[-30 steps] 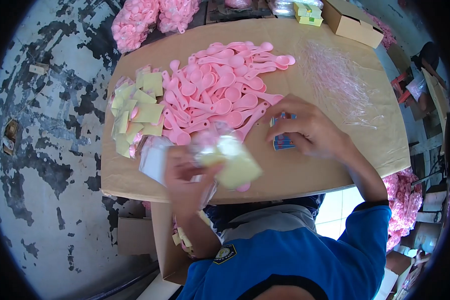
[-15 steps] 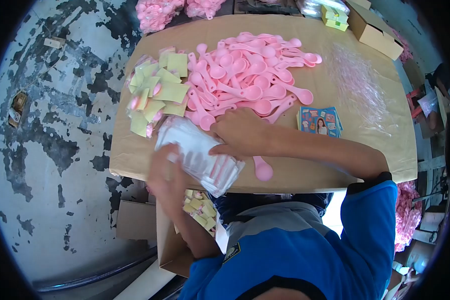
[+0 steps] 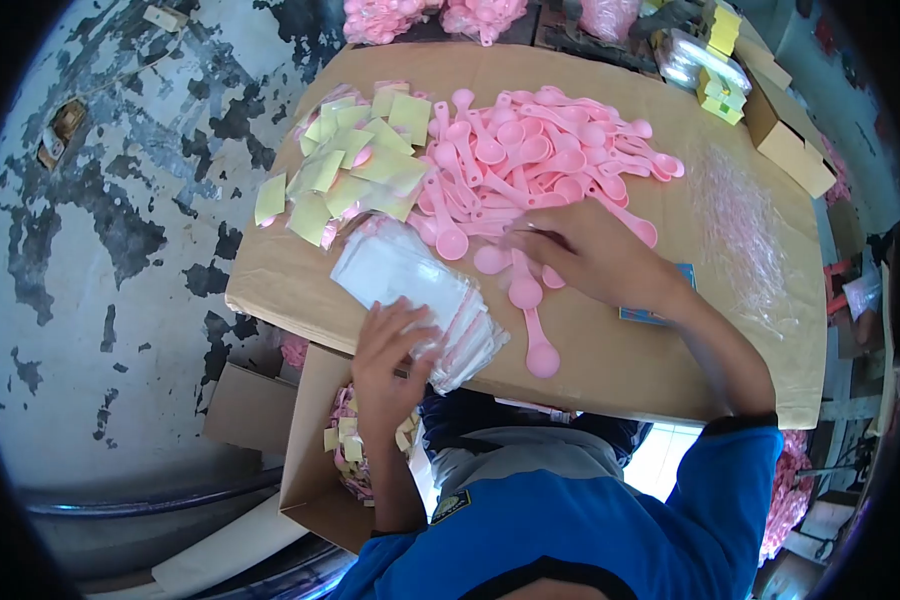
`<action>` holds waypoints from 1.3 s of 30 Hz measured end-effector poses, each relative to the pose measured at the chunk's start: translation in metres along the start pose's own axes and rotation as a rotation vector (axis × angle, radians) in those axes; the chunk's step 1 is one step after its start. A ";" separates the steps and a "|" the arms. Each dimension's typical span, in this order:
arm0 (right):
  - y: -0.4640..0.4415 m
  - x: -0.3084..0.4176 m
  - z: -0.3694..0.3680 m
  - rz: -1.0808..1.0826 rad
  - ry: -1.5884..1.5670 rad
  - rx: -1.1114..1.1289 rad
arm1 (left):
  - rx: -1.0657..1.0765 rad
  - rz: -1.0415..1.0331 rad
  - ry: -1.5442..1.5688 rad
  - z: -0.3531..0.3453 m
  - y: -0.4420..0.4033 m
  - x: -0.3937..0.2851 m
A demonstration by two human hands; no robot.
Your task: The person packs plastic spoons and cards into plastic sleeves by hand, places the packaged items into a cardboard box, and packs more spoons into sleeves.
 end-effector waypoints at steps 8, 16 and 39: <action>0.061 0.023 -0.010 -0.023 -0.313 0.129 | 0.414 0.481 1.144 -0.073 -0.002 -0.058; 0.140 -0.056 0.073 -0.027 0.578 -0.121 | 0.290 0.465 1.390 -0.100 -0.032 -0.071; 0.131 -0.046 0.028 -0.278 -0.341 -0.304 | 0.145 0.549 1.444 -0.124 -0.042 -0.083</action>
Point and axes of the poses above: each hand's wrist, its own y-axis away from the middle knuckle, its own z-axis out of the back of the hand, x = y × z, the point moved 7 cm from there along -y, towards the middle knuckle, and after that the axes turned 11 degrees about z, right-handed, at the moved point
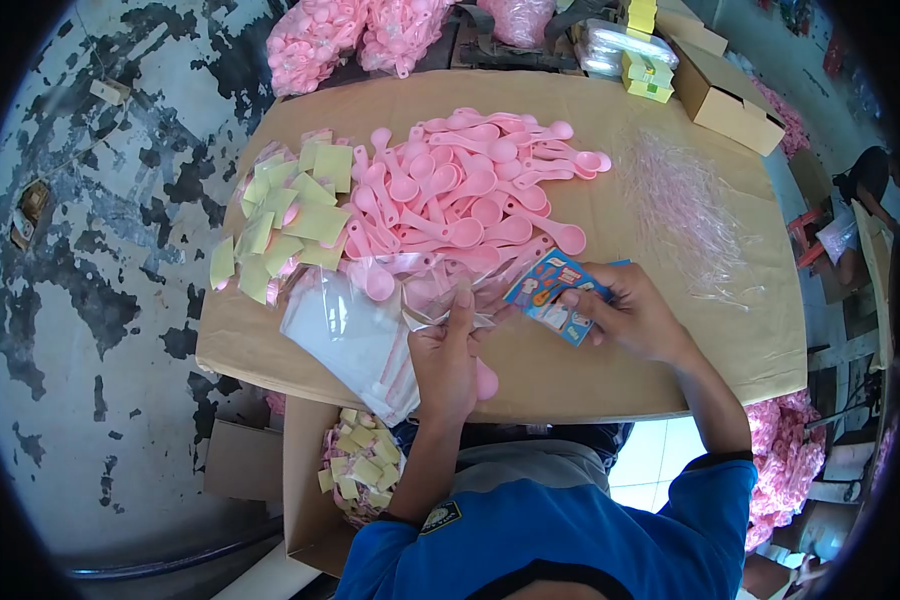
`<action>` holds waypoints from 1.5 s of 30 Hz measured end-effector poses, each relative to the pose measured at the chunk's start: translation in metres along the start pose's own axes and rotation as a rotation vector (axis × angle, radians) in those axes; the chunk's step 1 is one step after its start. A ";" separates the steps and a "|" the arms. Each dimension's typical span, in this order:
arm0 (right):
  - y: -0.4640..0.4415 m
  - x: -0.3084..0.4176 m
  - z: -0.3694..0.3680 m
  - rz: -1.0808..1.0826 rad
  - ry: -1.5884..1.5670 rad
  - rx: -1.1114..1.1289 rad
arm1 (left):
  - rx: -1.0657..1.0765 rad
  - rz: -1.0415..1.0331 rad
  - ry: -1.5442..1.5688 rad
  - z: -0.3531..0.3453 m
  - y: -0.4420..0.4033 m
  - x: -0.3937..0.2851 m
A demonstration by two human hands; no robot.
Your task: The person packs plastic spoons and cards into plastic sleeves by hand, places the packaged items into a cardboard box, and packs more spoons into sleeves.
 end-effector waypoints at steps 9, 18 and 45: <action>-0.003 0.009 -0.018 0.042 0.179 0.175 | 0.013 0.132 -0.143 -0.001 -0.001 0.018; -0.002 -0.004 -0.033 0.025 -0.216 0.030 | 0.306 -0.106 -0.340 -0.037 0.013 0.010; -0.031 0.026 -0.086 0.896 1.173 0.160 | 0.305 -0.499 -0.072 0.047 0.030 -0.075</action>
Point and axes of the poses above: each hand's wrist, its own y-axis away from the middle knuckle, its own z-axis out of the back of the hand, x = y × z, the point moved 7 cm from there along -y, towards the middle knuckle, and after that the axes turned 11 degrees about z, right-handed, at the moved point
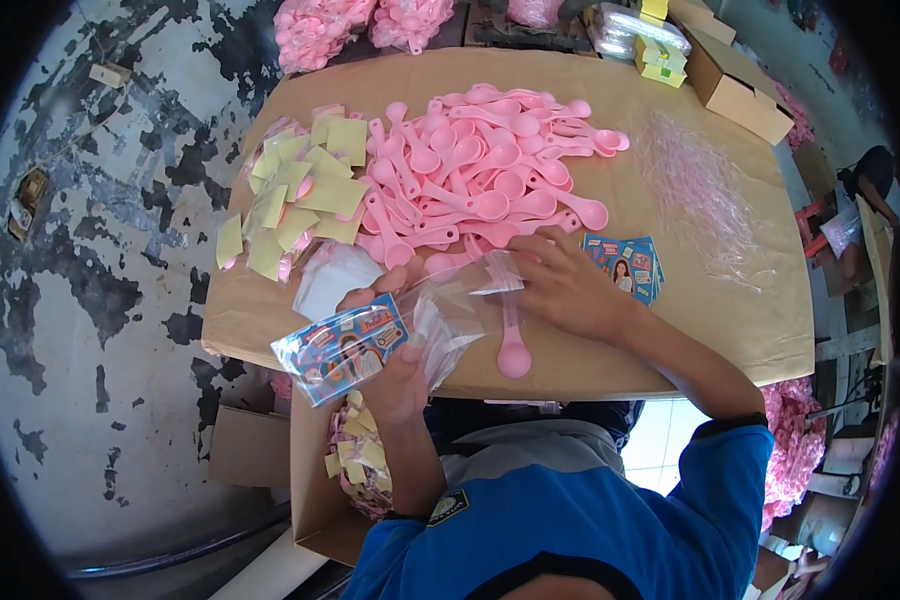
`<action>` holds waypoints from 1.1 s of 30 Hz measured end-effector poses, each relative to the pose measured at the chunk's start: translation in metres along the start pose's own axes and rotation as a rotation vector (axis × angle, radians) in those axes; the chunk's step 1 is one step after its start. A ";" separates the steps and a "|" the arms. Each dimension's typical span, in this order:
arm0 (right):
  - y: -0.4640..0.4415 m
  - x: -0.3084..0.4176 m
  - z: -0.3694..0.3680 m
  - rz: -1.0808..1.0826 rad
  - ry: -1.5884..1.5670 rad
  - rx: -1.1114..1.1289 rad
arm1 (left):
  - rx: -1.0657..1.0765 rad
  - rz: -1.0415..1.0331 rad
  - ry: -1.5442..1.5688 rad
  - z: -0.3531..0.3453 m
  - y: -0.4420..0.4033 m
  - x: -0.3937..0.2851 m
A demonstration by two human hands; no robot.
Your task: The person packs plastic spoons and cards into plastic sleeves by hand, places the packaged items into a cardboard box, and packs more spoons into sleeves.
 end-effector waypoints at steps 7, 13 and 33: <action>0.026 -0.045 0.018 -0.669 -1.078 -0.521 | -0.075 0.080 0.145 -0.002 0.002 0.017; 0.040 -0.026 0.022 -0.863 -1.668 -0.258 | -0.054 0.093 0.107 -0.009 0.003 0.025; 0.047 -0.031 0.066 -0.770 -1.096 -0.084 | -0.120 0.213 0.210 -0.013 0.015 0.044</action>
Point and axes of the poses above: each hand's wrist, its own y-axis away from the middle knuckle, its own z-axis out of the back of the hand, x = y × z, the point moved 7 cm from there along -y, towards the middle knuckle, and after that the axes turned 11 degrees about z, right-handed, at the moved point
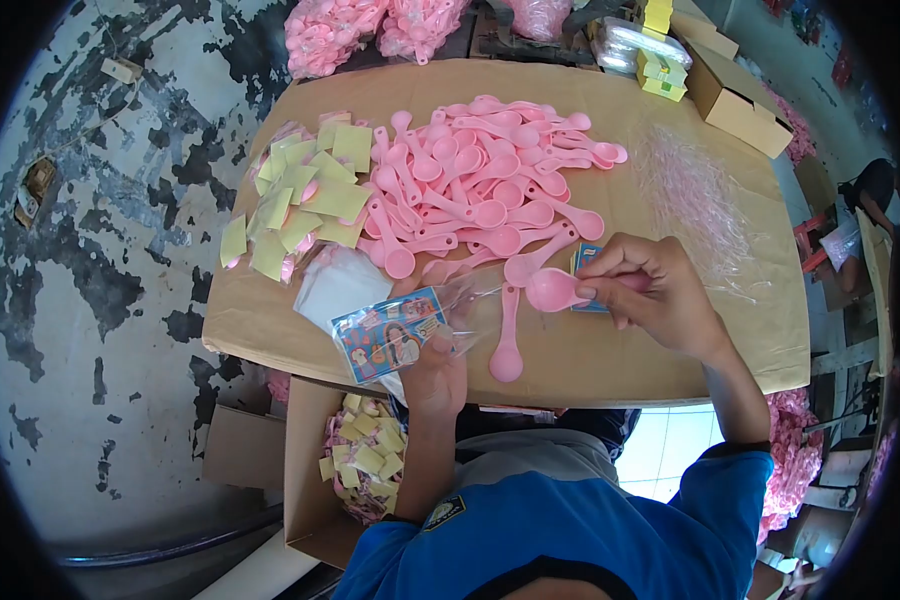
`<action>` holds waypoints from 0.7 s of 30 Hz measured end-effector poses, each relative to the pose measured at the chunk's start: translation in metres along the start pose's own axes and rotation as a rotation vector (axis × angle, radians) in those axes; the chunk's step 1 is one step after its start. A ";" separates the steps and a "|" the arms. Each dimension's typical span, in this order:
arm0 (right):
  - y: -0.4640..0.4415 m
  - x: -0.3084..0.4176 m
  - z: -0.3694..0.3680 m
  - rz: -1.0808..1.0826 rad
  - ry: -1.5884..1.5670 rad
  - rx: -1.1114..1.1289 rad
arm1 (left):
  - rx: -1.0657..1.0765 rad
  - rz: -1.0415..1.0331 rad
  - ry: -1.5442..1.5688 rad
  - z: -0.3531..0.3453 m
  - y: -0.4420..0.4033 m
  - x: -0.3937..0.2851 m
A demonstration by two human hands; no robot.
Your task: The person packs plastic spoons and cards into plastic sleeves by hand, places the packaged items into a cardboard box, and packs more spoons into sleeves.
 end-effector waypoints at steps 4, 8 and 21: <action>-0.009 0.012 -0.018 0.146 -0.156 0.001 | -0.013 0.093 0.137 -0.016 0.003 0.017; -0.016 0.028 -0.031 0.281 -0.059 -0.043 | -0.008 0.261 0.334 -0.012 0.009 0.056; -0.021 0.104 0.036 0.347 0.526 -0.081 | -0.113 -0.042 -0.124 -0.026 -0.012 0.003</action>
Point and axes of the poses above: each hand's wrist, its own y-axis away from the middle knuckle, its own z-axis out of the back of the hand, x = y × z, the point moved 7 cm from there along -y, towards the middle knuckle, and after that the axes turned 11 degrees about z, right-handed, at the moved point
